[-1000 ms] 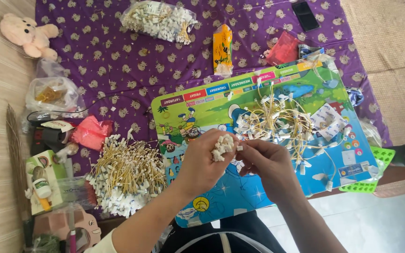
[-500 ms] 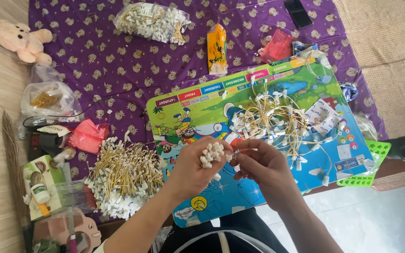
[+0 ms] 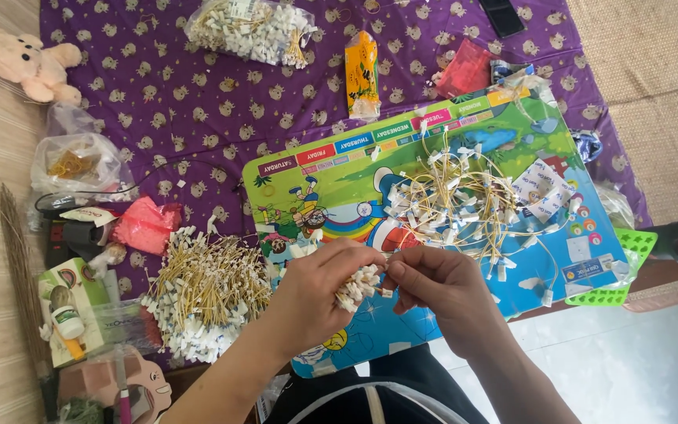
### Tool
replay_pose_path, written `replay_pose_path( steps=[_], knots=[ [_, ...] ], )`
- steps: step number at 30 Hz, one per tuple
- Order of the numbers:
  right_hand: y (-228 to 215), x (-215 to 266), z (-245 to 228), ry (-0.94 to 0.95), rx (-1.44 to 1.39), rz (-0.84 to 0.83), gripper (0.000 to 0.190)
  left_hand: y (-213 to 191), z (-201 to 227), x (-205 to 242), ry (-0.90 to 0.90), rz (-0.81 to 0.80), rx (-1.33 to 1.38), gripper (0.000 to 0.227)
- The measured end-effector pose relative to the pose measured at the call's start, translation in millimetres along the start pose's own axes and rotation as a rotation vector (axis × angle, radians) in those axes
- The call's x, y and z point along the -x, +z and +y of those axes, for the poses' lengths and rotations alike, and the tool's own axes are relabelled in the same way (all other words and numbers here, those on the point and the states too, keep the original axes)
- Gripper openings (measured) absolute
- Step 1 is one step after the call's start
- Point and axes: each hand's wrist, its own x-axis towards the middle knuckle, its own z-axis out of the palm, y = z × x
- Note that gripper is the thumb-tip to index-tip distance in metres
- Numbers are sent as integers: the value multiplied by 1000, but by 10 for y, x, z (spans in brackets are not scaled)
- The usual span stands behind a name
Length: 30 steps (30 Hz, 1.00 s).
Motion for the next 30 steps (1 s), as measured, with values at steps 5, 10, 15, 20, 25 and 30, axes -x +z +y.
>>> replay_pose_path(
  steps=[5,10,15,20,25,30],
  knots=[
    [57,32,-17,-27,-10,-12,21,45,-28,23,69,71,29,38],
    [88,32,10,13,-47,10,23,77,-4,0,80,123,68,43],
    [47,36,38,14,-199,-91,19,26,5,20,-34,124,140,45],
    [56,33,36,11,-162,-74,18,52,15,4,-44,141,148,43],
    [15,12,102,63,-313,-115,16,64,17,21,-145,161,277,40],
    [61,31,9,44,-205,-71,18,45,50,6,-92,165,219,34]
  ],
)
